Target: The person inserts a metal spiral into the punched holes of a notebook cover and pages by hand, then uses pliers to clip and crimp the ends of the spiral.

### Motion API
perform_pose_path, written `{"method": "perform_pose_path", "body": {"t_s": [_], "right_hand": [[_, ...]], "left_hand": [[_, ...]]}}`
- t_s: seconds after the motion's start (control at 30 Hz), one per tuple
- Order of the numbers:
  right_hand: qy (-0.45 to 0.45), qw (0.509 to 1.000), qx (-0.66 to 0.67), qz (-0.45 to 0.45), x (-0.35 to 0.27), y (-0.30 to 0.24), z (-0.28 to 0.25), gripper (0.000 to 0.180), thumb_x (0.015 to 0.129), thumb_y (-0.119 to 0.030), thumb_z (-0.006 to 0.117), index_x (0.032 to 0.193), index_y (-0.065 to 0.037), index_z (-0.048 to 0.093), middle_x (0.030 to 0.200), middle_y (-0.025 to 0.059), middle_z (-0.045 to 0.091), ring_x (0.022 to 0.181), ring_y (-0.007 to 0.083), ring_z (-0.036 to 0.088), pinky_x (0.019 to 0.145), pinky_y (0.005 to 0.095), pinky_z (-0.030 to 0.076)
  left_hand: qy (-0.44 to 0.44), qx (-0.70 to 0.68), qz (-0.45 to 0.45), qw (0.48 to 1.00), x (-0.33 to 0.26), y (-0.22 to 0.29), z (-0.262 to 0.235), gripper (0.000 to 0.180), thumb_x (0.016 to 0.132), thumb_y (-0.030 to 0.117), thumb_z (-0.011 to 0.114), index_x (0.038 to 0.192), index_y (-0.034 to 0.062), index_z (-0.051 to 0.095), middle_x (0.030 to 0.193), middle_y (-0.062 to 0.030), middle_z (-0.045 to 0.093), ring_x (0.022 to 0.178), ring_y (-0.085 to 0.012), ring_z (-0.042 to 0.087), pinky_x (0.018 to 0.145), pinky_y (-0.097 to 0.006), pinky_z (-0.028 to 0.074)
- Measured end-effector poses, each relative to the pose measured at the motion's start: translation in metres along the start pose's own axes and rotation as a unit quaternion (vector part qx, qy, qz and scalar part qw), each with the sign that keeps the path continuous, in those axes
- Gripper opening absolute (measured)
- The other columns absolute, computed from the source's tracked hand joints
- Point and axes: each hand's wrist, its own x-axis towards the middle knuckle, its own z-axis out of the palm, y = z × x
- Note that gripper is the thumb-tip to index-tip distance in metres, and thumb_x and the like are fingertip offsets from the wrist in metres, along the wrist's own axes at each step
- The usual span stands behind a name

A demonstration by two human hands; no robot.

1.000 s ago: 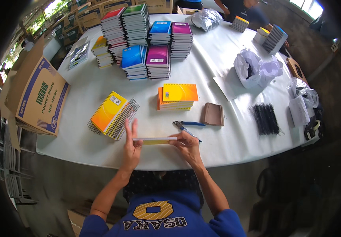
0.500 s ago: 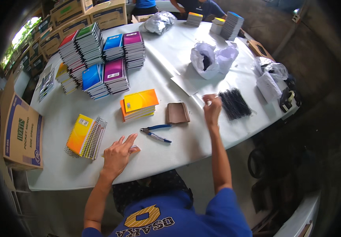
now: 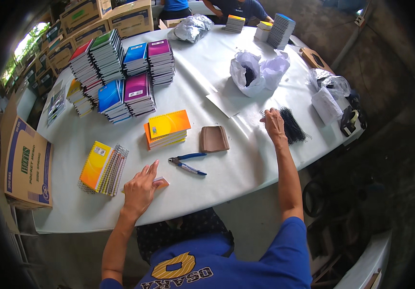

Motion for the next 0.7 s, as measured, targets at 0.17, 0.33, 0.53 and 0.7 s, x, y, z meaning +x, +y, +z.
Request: {"method": "perform_pose_path", "body": {"t_s": [0.17,0.33,0.53,0.7], "right_hand": [[0.009,0.996,-0.065,-0.059,0.007,-0.013,-0.015,0.012,0.080,0.000,0.062,0.091,-0.003,0.066,0.099,0.0155,0.061,0.095,0.0318,0.061,0.081,0.0427,0.050],[-0.019,0.999,0.037,-0.025,0.013,-0.053,-0.034,0.017,0.081,0.005,0.057,0.096,0.000,0.065,0.103,0.0201,0.059,0.093,0.0333,0.064,0.078,0.0446,0.052],[-0.170,0.812,0.533,-0.165,-0.060,-0.235,-0.095,0.031,0.076,0.007,0.072,0.104,-0.007,0.072,0.096,0.0080,0.064,0.079,0.0194,0.062,0.069,0.0317,0.053],[-0.199,0.774,0.585,-0.138,-0.077,-0.263,-0.078,0.020,0.081,0.003,0.072,0.100,-0.006,0.072,0.098,0.0090,0.062,0.079,0.0190,0.063,0.069,0.0313,0.052]], "left_hand": [[0.043,-0.017,0.014,0.999,0.002,-0.002,0.008,0.065,0.084,0.035,0.070,0.142,0.0131,0.048,0.115,-0.0231,0.065,0.100,-0.0334,0.068,0.077,-0.040,0.055],[0.058,-0.016,0.012,0.998,0.005,-0.005,0.010,0.065,0.083,0.035,0.071,0.140,0.0127,0.050,0.113,-0.0186,0.068,0.102,-0.0334,0.067,0.079,-0.040,0.055],[0.037,0.024,0.002,0.999,0.002,-0.008,0.012,0.066,0.080,0.043,0.071,0.133,0.0071,0.056,0.117,-0.0064,0.069,0.107,-0.0319,0.065,0.086,-0.039,0.054],[0.033,0.000,0.012,0.999,0.006,-0.007,0.011,0.064,0.080,0.035,0.073,0.137,0.0129,0.053,0.115,-0.0074,0.069,0.108,-0.0319,0.066,0.091,-0.044,0.053]]}}
